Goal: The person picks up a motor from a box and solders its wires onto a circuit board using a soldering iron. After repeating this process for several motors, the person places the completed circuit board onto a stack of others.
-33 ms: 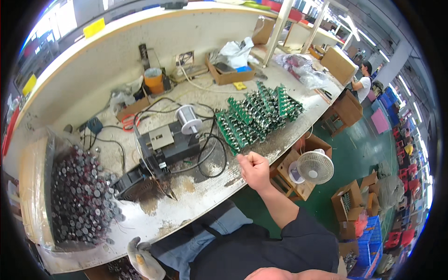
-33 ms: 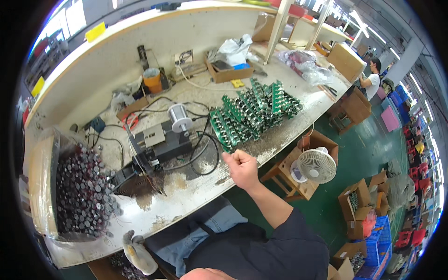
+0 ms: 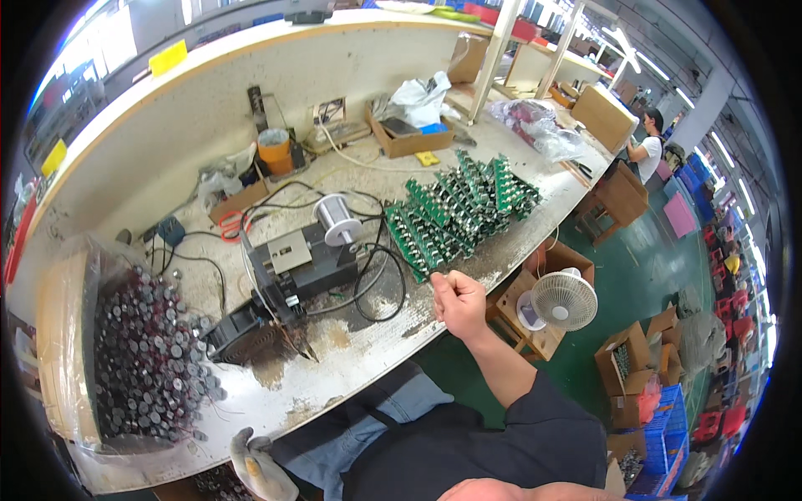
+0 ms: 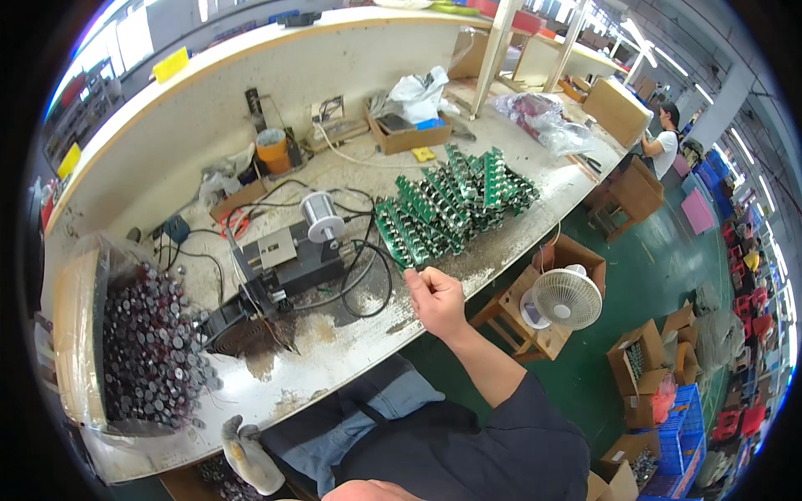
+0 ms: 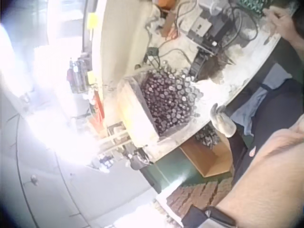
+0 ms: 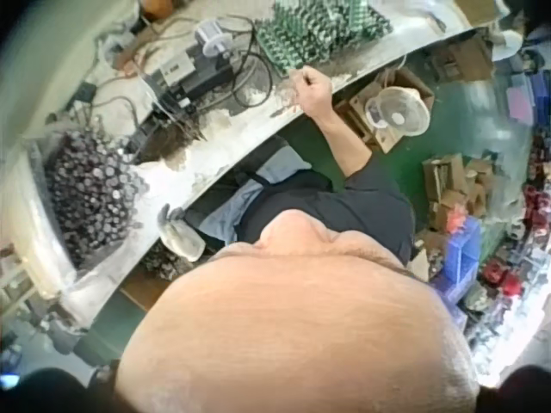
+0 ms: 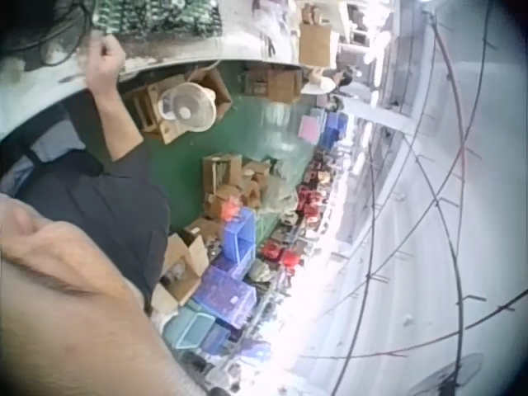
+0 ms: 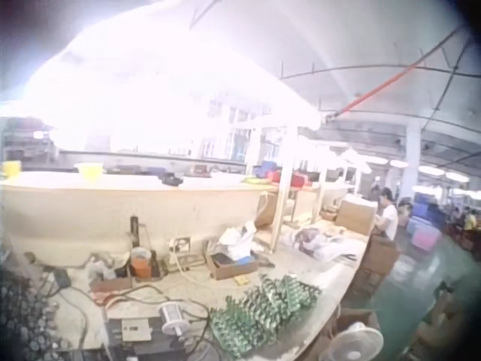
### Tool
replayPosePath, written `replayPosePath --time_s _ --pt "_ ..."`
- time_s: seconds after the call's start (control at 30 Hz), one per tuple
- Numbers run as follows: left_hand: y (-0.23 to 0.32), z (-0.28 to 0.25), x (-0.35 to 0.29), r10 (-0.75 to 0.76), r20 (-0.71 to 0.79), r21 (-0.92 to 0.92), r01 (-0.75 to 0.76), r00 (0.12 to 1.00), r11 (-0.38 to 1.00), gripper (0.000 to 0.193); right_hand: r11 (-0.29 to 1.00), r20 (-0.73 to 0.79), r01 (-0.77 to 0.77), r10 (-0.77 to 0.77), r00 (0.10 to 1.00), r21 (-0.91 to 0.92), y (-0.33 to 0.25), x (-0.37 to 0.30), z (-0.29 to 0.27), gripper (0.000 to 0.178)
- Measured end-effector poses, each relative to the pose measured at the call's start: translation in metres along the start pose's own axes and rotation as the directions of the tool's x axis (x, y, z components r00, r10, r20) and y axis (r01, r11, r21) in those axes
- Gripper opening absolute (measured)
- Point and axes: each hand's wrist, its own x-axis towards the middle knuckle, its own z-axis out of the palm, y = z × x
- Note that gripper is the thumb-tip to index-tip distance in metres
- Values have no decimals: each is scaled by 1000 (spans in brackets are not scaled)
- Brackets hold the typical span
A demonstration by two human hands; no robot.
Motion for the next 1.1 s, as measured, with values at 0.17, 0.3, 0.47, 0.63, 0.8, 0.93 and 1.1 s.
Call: replayPosePath --time_s 0.17,0.3,0.47,0.63,0.8,0.93,1.1 --pt "7 -2 1 -46 42 -71 49 998 996 50 898 66 381 -376 924 -219 -31 28 -19 21" --pt "2 -5 2 -27 23 -77 28 999 997 47 614 -103 501 -688 718 -610 -55 79 -62 41" --pt "-2 -7 2 -37 41 -67 40 998 997 50 170 63 340 -813 578 -925 -66 140 -114 33" --pt "-1 -1 -1 -75 35 -66 77 997 995 51 262 -138 -31 -400 906 -964 -62 148 -127 53" --pt "4 4 -1 -93 48 -61 96 995 994 51 234 -170 -100 -305 937 -967 -69 150 -119 56" --pt "8 5 -2 -93 42 -39 94 995 995 50 321 -195 -76 -357 914 -944 -66 159 -125 53" --pt "0 7 0 19 -82 136 -8 996 991 45 723 -306 163 -471 827 -671 -51 169 -140 41"
